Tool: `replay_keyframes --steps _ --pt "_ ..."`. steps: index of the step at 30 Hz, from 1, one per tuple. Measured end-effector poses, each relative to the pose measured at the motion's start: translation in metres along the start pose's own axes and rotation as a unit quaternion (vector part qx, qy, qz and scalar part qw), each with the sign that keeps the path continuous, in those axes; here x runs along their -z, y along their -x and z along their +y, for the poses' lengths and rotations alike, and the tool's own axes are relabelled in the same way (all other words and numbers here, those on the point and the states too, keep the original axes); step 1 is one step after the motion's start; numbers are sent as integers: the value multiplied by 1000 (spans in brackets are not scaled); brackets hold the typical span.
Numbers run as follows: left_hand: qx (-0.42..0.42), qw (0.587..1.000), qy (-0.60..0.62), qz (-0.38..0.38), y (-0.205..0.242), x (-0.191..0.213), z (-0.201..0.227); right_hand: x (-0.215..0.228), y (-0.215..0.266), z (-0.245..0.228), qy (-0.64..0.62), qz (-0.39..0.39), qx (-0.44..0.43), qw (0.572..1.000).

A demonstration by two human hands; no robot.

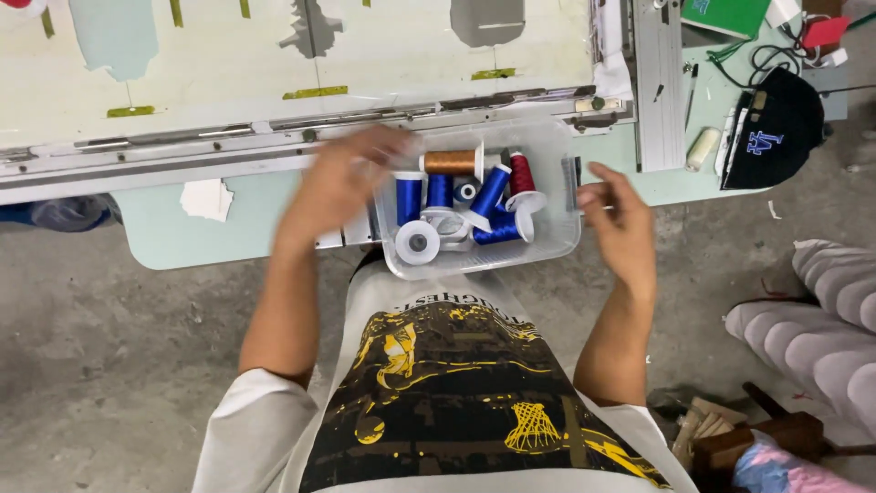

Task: Loading red thread spools onto the spindles of an industrial embroidery machine

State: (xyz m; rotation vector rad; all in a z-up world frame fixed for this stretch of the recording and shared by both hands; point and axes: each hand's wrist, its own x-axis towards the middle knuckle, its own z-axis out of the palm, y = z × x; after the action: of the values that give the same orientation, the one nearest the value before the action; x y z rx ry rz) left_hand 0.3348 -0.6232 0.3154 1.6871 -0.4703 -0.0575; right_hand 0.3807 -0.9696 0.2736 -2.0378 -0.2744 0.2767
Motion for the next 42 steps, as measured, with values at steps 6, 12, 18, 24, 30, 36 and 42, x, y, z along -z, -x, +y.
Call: replay_keyframes --steps 6,12,18,24,30,36,42 --pt "160 956 -142 198 69 30 -116 10 5 72 -42 154 -107 981" --pt "373 921 -35 103 109 -24 -190 -11 -6 47 -82 176 -52 980" --pt "412 880 -209 110 136 -13 -194 -40 -30 25 -108 76 -5 991" --pt "275 891 -197 302 105 -9 -105 -64 -38 29 -90 26 33 995" --pt "14 984 -5 179 20 -75 4 -110 -31 -28 -291 -329 5 898" --pt "-22 992 65 103 29 -59 15 -88 -38 14 -400 -251 26 881" --pt "63 979 22 190 93 -31 -45 12 -45 28 -358 -185 159 901"
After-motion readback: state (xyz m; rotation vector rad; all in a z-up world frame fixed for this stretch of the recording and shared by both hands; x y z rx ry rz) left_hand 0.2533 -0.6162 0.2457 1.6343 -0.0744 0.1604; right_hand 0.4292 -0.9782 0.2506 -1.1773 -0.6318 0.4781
